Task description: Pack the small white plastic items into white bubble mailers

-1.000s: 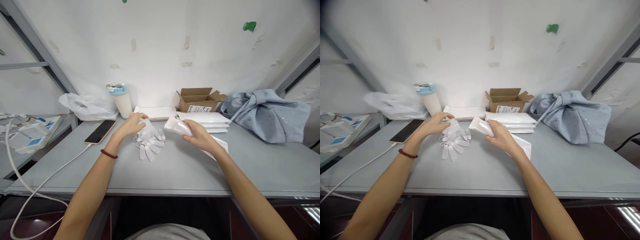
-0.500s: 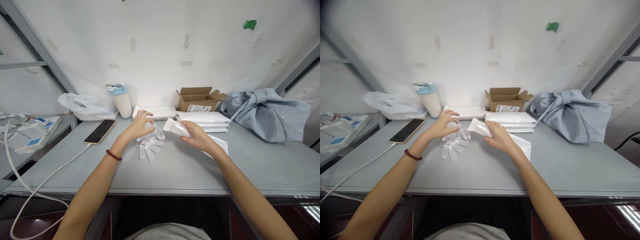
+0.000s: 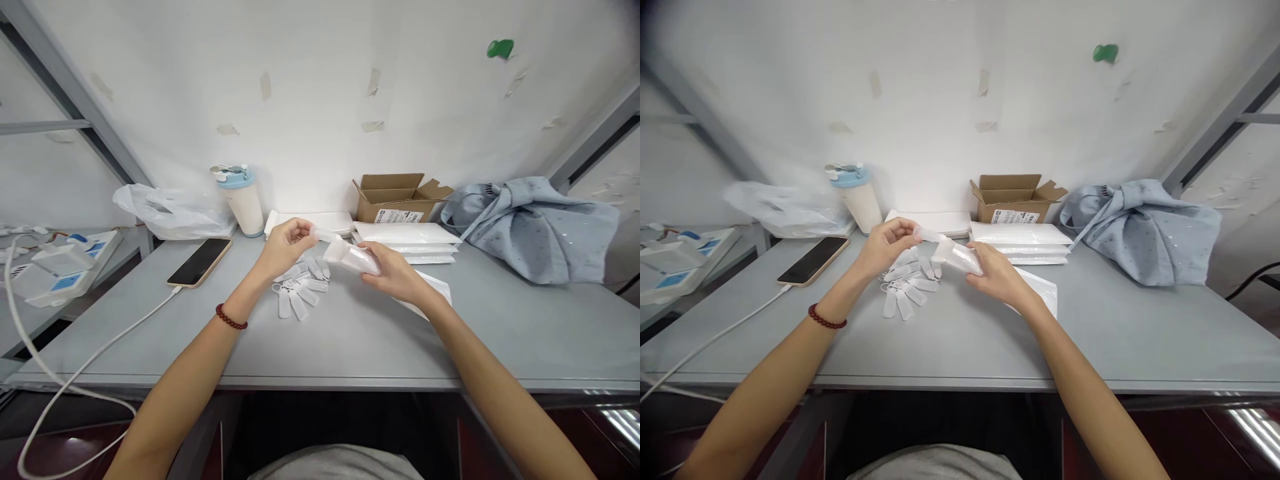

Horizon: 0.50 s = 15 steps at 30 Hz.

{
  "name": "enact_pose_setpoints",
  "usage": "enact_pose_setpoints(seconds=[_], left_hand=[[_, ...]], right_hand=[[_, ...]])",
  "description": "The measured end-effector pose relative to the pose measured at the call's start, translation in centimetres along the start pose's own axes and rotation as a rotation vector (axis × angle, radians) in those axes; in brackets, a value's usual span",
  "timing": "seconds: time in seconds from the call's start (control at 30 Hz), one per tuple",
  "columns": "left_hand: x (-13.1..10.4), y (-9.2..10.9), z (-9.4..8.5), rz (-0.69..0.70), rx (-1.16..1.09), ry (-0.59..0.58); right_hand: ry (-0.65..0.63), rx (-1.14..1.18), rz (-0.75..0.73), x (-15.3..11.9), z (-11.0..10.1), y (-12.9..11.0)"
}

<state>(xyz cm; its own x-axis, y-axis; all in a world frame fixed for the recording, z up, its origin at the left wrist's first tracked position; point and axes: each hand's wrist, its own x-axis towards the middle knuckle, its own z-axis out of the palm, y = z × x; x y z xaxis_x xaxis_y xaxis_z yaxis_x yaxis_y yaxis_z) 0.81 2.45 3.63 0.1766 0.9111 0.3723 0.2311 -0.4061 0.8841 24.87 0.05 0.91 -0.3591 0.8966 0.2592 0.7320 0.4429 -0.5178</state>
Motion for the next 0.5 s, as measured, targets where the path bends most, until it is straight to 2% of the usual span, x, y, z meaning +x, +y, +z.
enact_pose_setpoints(seconds=[0.13,0.27,0.4,0.5], left_hand=[[-0.2,0.2,0.1,-0.075,0.119,-0.073],[-0.3,0.2,-0.1,-0.071,0.242,-0.174],[-0.8,0.0,1.0,0.050,0.395,-0.277],[-1.2,-0.3,2.3,0.138,0.481,-0.275]], right_hand=[[0.012,0.028,0.016,0.0,-0.2,-0.4],[0.026,0.046,0.003,-0.1,-0.3,-0.7],[0.041,0.041,-0.035,-0.2,0.0,-0.7],[0.033,0.033,-0.085,-0.2,0.5,-0.7]])
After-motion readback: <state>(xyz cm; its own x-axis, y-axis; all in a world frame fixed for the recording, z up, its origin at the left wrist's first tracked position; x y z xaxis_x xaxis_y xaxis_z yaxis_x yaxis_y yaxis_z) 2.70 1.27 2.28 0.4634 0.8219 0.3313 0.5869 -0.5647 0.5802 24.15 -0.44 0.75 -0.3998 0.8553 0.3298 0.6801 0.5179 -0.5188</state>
